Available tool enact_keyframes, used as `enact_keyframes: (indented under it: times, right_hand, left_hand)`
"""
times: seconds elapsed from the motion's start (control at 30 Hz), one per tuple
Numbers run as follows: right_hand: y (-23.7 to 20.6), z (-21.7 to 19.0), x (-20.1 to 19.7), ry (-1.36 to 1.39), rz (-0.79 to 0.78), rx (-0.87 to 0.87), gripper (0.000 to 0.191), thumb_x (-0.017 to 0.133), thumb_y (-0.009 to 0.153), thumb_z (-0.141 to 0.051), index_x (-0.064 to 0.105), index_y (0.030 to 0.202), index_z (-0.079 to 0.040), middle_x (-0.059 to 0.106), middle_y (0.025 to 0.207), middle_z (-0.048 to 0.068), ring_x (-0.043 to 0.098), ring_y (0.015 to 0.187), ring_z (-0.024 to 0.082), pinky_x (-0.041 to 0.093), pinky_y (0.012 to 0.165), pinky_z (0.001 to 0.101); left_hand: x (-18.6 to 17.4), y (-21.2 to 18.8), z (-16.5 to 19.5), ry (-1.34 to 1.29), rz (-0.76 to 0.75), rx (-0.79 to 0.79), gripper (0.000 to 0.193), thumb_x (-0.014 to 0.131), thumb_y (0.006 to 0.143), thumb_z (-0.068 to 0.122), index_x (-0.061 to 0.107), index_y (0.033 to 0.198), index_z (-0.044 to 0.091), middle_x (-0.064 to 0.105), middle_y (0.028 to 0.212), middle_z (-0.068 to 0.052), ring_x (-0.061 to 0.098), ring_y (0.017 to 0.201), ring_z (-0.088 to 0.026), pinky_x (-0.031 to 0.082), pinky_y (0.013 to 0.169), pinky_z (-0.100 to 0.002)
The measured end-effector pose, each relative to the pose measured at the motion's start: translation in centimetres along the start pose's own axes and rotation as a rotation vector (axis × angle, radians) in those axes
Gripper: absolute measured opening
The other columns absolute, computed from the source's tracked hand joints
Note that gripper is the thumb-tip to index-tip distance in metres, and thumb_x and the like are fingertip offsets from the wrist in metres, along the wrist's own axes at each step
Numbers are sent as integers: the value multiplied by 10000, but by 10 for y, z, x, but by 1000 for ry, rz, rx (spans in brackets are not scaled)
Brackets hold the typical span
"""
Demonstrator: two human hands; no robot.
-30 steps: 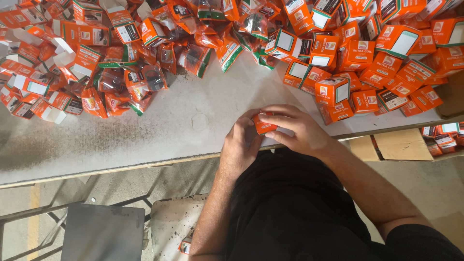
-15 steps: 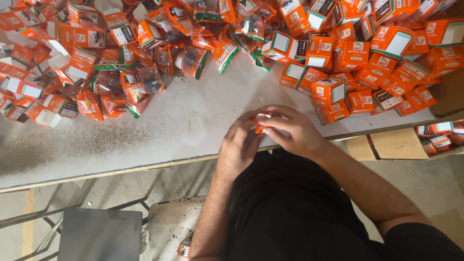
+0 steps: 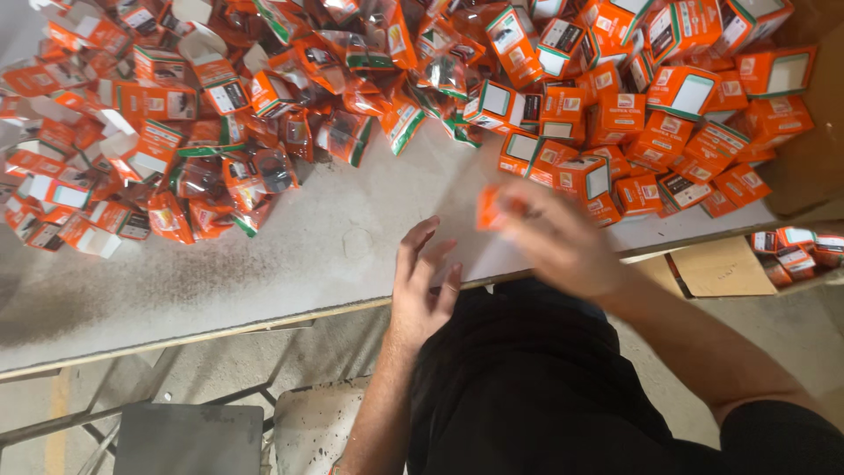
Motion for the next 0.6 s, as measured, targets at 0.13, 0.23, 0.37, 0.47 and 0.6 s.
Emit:
enact_keyframes:
  times: [0.13, 0.23, 0.37, 0.47, 0.6]
  right_hand:
    - [28, 42, -64, -511, 123, 187, 375, 768, 925, 50, 702, 1294, 45, 580, 1390, 186, 680, 1146, 372, 591, 964, 437]
    - [38, 51, -77, -475, 231, 162, 309, 693, 963, 112, 683, 1268, 64, 559, 1448, 265, 682, 1152, 359, 590, 979, 423]
    - [28, 24, -48, -112, 178, 172, 230, 721, 1011, 29, 711, 1240, 7, 681, 1287, 164, 700, 1114, 296, 575, 973, 393]
    - [26, -3, -6, 76, 56, 119, 256, 766, 912, -10, 713, 1162, -29, 715, 1181, 113, 701, 1082, 299, 553, 960, 417]
    - [46, -20, 48, 32, -108, -18, 529, 765, 904, -326, 640, 1340, -55, 611, 1354, 161, 581, 1267, 346, 478, 1035, 471]
  left_hand:
    - [-36, 18, -23, 274, 105, -51, 421, 721, 834, -13, 609, 1236, 39, 511, 1460, -198, 512, 1374, -416, 470, 1136, -500]
    - [-99, 50, -64, 704, 301, -6, 493, 772, 868, 38, 608, 1332, 68, 544, 1412, -164, 504, 1352, -408, 437, 1132, -537]
    - [-151, 84, -114, 1034, 155, -119, 511, 791, 843, 146, 613, 1316, 67, 627, 1278, -150, 549, 1205, -407, 454, 988, -567]
    - [-145, 91, -120, 1098, -128, -174, 361, 723, 899, 46, 655, 1247, 114, 672, 1143, -106, 617, 1139, -366, 496, 988, -514]
    - [-95, 74, -84, 458, -257, 47, 383, 753, 796, 17, 660, 1162, 81, 670, 1117, -125, 655, 1067, -362, 538, 928, -459]
Point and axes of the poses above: each hand's wrist, its own y-axis towards the middle knuckle, its own x-axis out of the palm, z = x × y, the point moved 1 cm from there along y, towards the middle knuckle
